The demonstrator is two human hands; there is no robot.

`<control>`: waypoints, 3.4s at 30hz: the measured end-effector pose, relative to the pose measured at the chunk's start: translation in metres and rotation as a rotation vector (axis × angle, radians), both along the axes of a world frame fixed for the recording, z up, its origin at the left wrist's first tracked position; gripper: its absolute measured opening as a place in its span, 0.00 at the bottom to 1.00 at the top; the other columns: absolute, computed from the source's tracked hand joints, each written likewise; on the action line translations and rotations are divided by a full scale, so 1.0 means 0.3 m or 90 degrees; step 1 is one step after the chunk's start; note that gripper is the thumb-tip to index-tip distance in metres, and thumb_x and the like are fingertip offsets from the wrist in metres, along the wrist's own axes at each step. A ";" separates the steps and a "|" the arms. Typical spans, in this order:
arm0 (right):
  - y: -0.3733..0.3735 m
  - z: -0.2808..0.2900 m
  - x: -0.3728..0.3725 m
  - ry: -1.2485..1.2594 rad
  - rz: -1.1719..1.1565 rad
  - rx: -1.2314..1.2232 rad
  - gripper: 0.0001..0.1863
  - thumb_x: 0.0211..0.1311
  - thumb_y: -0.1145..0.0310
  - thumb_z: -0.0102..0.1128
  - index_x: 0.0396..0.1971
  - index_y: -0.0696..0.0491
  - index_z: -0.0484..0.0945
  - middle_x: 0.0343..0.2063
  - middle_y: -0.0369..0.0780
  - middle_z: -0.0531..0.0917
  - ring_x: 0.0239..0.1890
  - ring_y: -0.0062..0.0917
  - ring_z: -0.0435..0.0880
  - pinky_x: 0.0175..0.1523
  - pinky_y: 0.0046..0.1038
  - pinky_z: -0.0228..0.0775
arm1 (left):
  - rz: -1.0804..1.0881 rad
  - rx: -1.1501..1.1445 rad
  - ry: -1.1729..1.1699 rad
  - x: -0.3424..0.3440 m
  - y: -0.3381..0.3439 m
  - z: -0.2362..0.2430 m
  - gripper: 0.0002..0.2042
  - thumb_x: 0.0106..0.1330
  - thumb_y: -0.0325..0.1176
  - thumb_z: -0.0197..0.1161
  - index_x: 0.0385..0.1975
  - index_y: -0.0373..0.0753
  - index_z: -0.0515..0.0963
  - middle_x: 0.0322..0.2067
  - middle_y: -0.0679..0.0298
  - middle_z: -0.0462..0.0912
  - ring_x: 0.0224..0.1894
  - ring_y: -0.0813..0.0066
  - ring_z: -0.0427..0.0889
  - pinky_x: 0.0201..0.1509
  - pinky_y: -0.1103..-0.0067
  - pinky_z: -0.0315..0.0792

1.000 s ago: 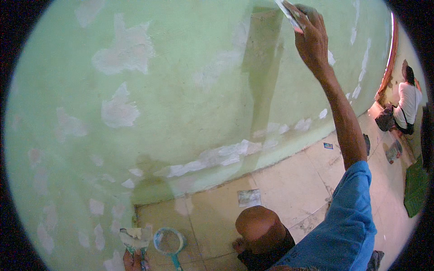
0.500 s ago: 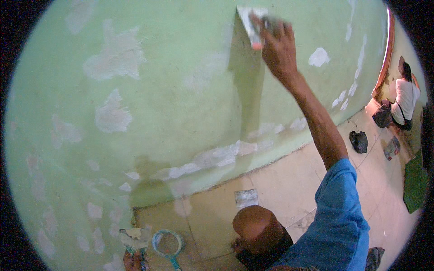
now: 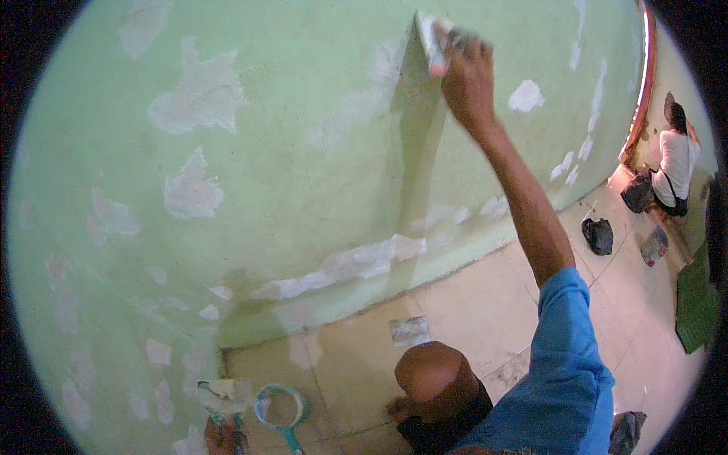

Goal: The person patches a green wall by applying putty with metal spatulas. They scoop the putty from a container and spread it across sections of the wall, smoothing the surface with multiple passes.

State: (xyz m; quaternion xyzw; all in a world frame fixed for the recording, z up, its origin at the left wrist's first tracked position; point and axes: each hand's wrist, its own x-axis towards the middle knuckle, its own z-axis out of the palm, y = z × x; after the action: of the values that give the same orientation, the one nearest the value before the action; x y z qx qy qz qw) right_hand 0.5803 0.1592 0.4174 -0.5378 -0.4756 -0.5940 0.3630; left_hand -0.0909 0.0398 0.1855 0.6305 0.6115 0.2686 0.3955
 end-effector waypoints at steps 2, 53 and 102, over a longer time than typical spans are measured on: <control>-0.024 0.045 0.009 0.012 -0.027 -0.007 0.33 0.48 0.80 0.55 0.60 0.48 0.66 0.47 0.44 0.73 0.47 0.38 0.69 0.54 0.37 0.59 | 0.042 0.002 -0.012 0.063 -0.008 0.035 0.25 0.67 0.43 0.52 0.59 0.33 0.63 0.48 0.54 0.75 0.46 0.66 0.75 0.43 0.75 0.72; -0.407 -1.220 0.103 0.130 -0.088 -0.727 0.12 0.55 0.73 0.50 0.37 0.52 0.81 0.43 0.47 0.80 0.46 0.37 0.79 0.48 0.38 0.70 | 0.098 0.117 0.154 0.096 -0.038 0.057 0.17 0.65 0.41 0.55 0.49 0.36 0.70 0.25 0.62 0.76 0.21 0.75 0.74 0.23 0.80 0.68; -0.223 -0.303 0.054 0.199 -0.012 -0.258 0.11 0.58 0.73 0.49 0.40 0.53 0.77 0.40 0.46 0.80 0.45 0.41 0.77 0.47 0.36 0.70 | -0.289 0.413 0.481 -0.272 -0.059 -0.161 0.23 0.60 0.40 0.61 0.55 0.42 0.69 0.49 0.45 0.74 0.47 0.53 0.77 0.48 0.63 0.72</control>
State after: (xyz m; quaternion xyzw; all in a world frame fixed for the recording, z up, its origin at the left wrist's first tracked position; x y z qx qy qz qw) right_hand 0.5964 0.0923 0.3266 -0.6896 -0.5179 -0.3994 0.3110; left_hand -0.1724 0.0220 0.1372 0.8888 0.4454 0.1059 -0.0183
